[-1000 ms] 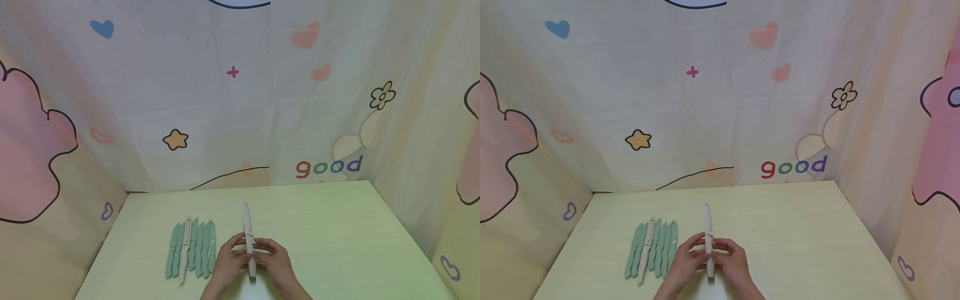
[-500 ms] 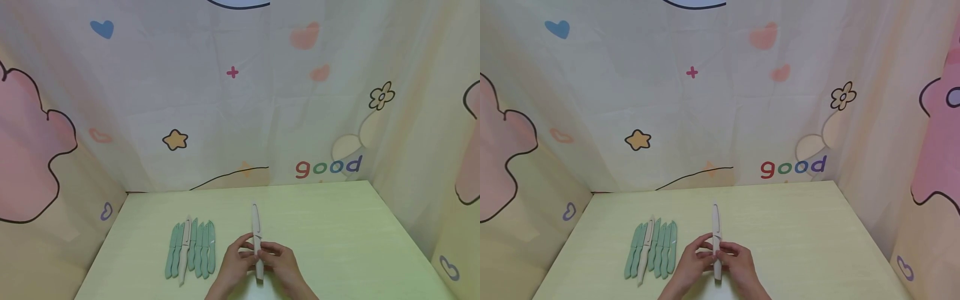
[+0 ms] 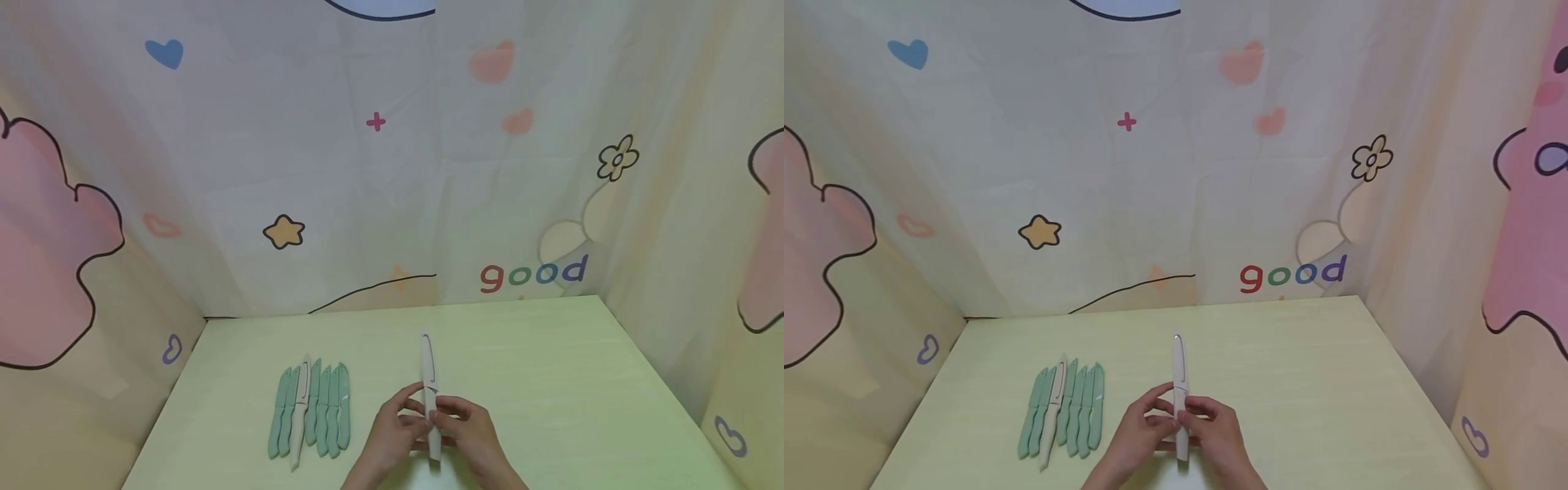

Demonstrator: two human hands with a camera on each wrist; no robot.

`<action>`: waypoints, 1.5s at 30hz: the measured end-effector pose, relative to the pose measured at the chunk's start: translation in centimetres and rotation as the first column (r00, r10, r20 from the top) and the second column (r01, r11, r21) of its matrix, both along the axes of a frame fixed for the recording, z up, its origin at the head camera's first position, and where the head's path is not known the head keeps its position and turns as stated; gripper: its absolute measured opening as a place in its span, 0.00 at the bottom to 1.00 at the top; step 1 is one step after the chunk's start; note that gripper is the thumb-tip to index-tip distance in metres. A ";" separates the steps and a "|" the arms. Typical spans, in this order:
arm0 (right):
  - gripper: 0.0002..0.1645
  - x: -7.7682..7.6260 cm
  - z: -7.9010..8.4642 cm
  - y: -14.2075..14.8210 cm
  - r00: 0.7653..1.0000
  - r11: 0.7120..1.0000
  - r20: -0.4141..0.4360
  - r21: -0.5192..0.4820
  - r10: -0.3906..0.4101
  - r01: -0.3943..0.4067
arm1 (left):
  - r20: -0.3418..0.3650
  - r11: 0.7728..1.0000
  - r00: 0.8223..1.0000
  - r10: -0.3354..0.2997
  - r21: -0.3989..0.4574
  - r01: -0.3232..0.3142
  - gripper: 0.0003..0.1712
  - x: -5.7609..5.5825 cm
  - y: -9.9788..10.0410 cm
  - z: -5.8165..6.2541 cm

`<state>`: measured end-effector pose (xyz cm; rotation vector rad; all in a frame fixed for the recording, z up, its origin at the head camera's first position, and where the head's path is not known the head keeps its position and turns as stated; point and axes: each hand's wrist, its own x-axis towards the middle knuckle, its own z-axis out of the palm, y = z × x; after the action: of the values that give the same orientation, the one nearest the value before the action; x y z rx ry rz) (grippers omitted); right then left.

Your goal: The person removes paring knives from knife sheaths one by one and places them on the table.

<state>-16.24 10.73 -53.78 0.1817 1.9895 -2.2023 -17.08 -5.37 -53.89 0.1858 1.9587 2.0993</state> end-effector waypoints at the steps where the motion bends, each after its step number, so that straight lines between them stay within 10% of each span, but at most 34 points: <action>1: 0.23 0.0 0.0 0.1 1.000 1.000 0.000 0.002 -0.003 0.003 | 0.002 1.000 1.000 -0.004 -0.004 0.004 0.36 0.0 0.1 0.0; 45: 0.23 0.6 -0.4 0.8 0.999 1.000 0.036 0.006 -0.028 0.028 | -0.042 0.980 0.999 -0.021 -0.198 0.013 0.29 -0.1 0.3 0.0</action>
<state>-15.65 11.50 -54.17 0.2503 1.9859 -2.1946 -17.17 -5.02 -53.88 0.2103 2.1678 1.8893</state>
